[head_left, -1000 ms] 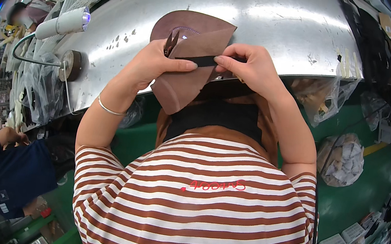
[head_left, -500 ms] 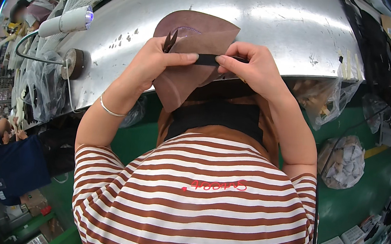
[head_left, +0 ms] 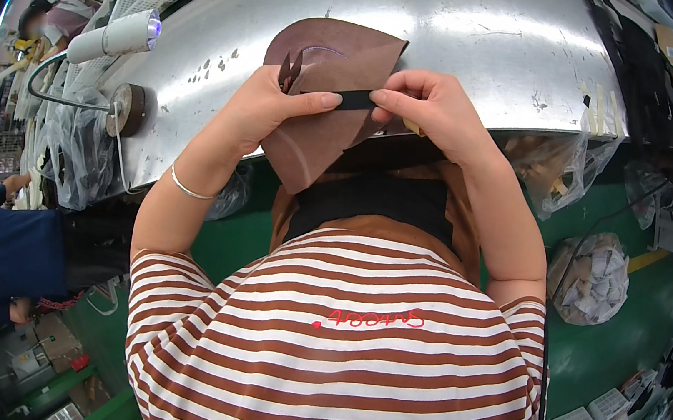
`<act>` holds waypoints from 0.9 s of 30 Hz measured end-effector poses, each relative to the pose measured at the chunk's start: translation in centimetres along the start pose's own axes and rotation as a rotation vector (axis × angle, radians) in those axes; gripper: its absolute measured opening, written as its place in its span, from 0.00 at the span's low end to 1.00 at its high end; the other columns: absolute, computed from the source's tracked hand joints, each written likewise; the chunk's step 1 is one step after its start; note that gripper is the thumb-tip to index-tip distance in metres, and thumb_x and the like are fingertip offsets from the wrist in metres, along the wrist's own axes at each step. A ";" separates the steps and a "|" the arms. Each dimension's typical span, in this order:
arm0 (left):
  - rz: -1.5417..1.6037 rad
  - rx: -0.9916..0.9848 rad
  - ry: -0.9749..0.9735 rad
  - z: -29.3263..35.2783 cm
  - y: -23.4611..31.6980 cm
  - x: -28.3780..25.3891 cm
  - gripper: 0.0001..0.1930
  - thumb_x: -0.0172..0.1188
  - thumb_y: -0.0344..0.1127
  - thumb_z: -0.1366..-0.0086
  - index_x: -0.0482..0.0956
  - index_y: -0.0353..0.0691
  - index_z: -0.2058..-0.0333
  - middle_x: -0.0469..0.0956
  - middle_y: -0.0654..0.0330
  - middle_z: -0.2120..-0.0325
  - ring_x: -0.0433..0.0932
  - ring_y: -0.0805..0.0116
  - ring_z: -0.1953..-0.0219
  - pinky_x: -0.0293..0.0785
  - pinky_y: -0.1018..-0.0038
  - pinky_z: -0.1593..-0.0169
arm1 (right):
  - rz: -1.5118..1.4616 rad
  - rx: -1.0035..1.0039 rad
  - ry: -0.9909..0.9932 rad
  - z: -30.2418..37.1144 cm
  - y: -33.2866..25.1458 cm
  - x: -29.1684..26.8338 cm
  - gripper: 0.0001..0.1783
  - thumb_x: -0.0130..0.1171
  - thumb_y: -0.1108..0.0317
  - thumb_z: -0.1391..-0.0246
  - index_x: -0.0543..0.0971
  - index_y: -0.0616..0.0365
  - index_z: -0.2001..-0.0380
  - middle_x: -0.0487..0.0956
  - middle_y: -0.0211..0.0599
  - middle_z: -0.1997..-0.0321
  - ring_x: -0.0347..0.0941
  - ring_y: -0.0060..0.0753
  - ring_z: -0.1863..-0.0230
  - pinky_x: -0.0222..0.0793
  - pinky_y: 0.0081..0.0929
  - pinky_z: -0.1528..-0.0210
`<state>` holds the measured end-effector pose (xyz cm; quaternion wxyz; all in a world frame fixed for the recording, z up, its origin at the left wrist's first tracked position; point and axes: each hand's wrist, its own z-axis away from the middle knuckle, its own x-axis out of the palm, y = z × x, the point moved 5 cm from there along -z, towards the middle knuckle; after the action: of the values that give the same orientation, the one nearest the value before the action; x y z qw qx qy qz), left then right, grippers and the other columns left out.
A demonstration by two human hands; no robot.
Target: Trimming excess material and aligning leather/synthetic components for shoe uppers at a factory workbench.
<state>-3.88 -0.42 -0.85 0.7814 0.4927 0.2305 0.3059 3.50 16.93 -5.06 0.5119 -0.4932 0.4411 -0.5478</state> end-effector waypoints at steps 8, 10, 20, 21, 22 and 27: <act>0.004 -0.035 0.021 -2.0 -1.4 -1.4 0.15 0.67 0.32 0.46 0.79 0.31 0.60 0.80 0.59 0.68 0.78 0.73 0.67 0.74 0.78 0.62 | 0.089 -0.011 0.008 -1.0 0.7 -0.9 0.10 0.57 0.71 0.47 0.79 0.67 0.65 0.82 0.33 0.73 0.67 0.13 0.82 0.62 0.12 0.78; 0.010 -0.031 0.040 -2.2 -1.5 -1.5 0.15 0.67 0.32 0.46 0.79 0.31 0.61 0.80 0.59 0.68 0.78 0.73 0.67 0.74 0.77 0.62 | 0.138 -0.021 0.020 -1.4 1.1 -0.9 0.10 0.57 0.70 0.47 0.79 0.65 0.64 0.81 0.33 0.74 0.65 0.13 0.84 0.62 0.14 0.80; 0.094 -0.219 0.079 -2.2 -1.8 -3.0 0.20 0.62 0.43 0.40 0.77 0.31 0.58 0.80 0.57 0.64 0.77 0.74 0.63 0.74 0.78 0.59 | 0.242 -0.058 0.058 -1.7 0.9 -0.5 0.11 0.57 0.66 0.46 0.80 0.63 0.67 0.81 0.32 0.77 0.69 0.16 0.81 0.63 0.16 0.80; 0.022 -0.176 0.079 -1.7 -1.1 -3.1 0.19 0.61 0.45 0.39 0.77 0.32 0.59 0.79 0.58 0.64 0.76 0.75 0.63 0.72 0.78 0.59 | 0.210 -0.043 0.065 -1.7 0.9 -0.6 0.11 0.57 0.65 0.46 0.80 0.63 0.68 0.81 0.32 0.77 0.70 0.16 0.80 0.64 0.16 0.80; -0.051 -0.134 0.080 -1.2 -0.6 -3.3 0.19 0.59 0.46 0.38 0.76 0.33 0.59 0.79 0.59 0.65 0.75 0.75 0.63 0.71 0.78 0.59 | 0.177 -0.027 0.071 -1.7 1.0 -0.7 0.12 0.57 0.65 0.46 0.80 0.64 0.68 0.81 0.32 0.77 0.71 0.16 0.80 0.64 0.16 0.79; -0.546 0.276 0.390 1.3 2.5 -5.1 0.17 0.58 0.43 0.36 0.73 0.35 0.57 0.76 0.62 0.69 0.71 0.77 0.68 0.67 0.80 0.62 | 0.102 0.019 0.040 -1.8 1.0 -0.9 0.10 0.57 0.65 0.44 0.79 0.62 0.68 0.79 0.29 0.77 0.59 0.09 0.84 0.52 0.11 0.83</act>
<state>-7.30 -4.01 2.24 0.7016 0.4463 0.5375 0.1403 1.84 17.70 -6.33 0.5347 -0.4542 0.4705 -0.5351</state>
